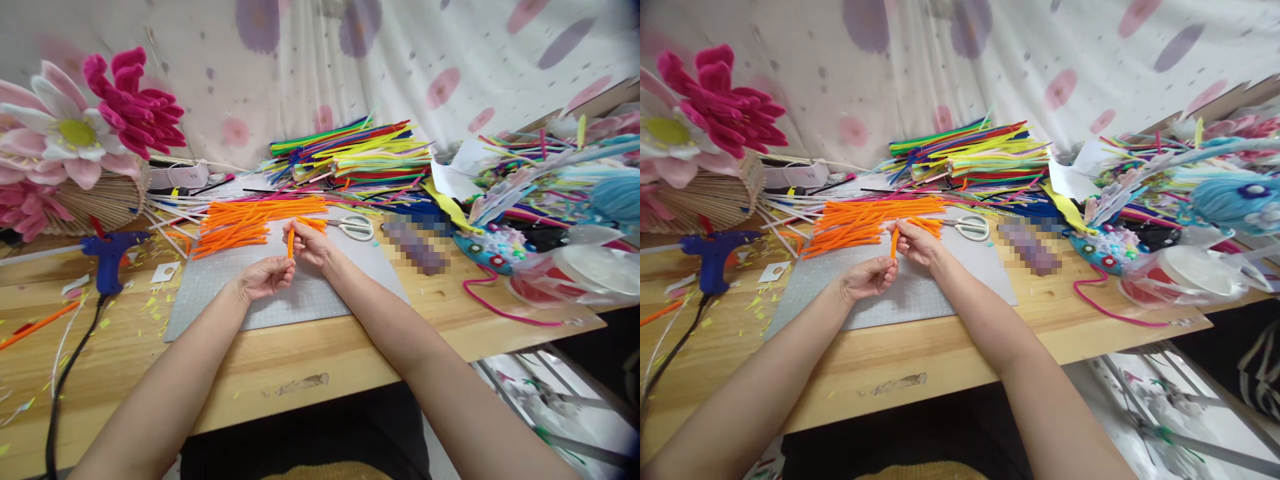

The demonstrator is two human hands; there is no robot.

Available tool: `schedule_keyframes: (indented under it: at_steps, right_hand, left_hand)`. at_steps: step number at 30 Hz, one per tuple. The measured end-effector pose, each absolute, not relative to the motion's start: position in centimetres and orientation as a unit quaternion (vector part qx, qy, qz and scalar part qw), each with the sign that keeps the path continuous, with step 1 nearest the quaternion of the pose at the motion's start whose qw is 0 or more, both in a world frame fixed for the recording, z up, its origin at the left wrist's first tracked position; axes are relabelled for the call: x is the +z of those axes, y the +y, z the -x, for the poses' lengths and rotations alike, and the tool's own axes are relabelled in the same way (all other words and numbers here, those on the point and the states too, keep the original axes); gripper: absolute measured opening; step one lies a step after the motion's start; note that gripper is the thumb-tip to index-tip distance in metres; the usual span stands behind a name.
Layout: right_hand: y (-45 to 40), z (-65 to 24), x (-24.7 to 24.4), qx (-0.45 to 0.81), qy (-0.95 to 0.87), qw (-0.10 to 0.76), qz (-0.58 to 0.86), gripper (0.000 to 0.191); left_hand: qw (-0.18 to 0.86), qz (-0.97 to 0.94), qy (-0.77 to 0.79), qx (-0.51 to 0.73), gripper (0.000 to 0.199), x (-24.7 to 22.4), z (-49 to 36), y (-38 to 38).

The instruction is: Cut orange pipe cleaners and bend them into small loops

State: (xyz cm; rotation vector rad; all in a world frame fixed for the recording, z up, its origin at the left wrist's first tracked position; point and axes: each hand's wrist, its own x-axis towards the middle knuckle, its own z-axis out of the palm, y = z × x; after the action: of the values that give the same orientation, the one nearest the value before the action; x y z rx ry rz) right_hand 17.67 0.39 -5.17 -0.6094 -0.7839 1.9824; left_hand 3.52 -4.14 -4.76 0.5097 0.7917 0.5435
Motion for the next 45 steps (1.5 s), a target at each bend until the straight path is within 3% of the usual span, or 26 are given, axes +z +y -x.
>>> schedule_keyframes:
  at_steps: [8,12,15,18,20,23,29,38,42,45]
  right_hand:
    - [0.5,-17.4,-4.8,0.736,-0.360,0.500,0.280,0.016]
    - [1.2,-18.4,-4.2,0.670,-0.417,0.507,0.347,0.020]
    - [2.1,-20.0,-3.9,0.517,-0.530,0.518,0.428,0.021]
    - [2.7,-21.4,-4.0,0.276,-0.668,0.463,0.513,0.022]
    - [2.8,-21.6,-4.4,0.158,-0.730,0.386,0.542,0.024]
    - [2.5,-21.2,-5.1,0.084,-0.779,0.304,0.542,0.024]
    - [2.2,-20.8,-6.0,0.102,-0.804,0.281,0.515,0.022]
    - [1.6,-20.4,-5.6,0.076,-0.712,0.475,0.512,0.030]
    - [1.9,-20.0,-5.1,0.199,-0.607,0.560,0.528,0.028]
    - [1.9,-20.5,-4.6,0.368,-0.605,0.476,0.522,0.036]
  left_hand:
    - [0.845,-0.262,0.390,0.254,0.016,-4.8,-3.9,-4.3]
    - [0.782,-0.367,0.407,0.295,0.005,-4.6,-3.5,-3.6]
    - [0.626,-0.463,0.494,0.387,0.014,-4.5,-1.4,-2.1]
    - [0.313,-0.509,0.650,0.470,0.021,-5.1,1.7,-0.7]
    - [0.160,-0.512,0.714,0.450,0.023,-5.7,3.3,-0.1]
    - [0.068,-0.547,0.757,0.350,0.023,-6.2,4.3,0.0]
    - [0.031,-0.581,0.770,0.263,0.012,-6.5,4.2,-0.1]
    - [-0.115,-0.619,0.664,0.403,0.015,-5.9,3.3,-0.7]
    - [-0.088,-0.699,0.596,0.385,0.018,-5.8,1.6,-1.1]
    - [-0.067,-0.762,0.533,0.362,0.021,-6.0,0.8,-1.4]
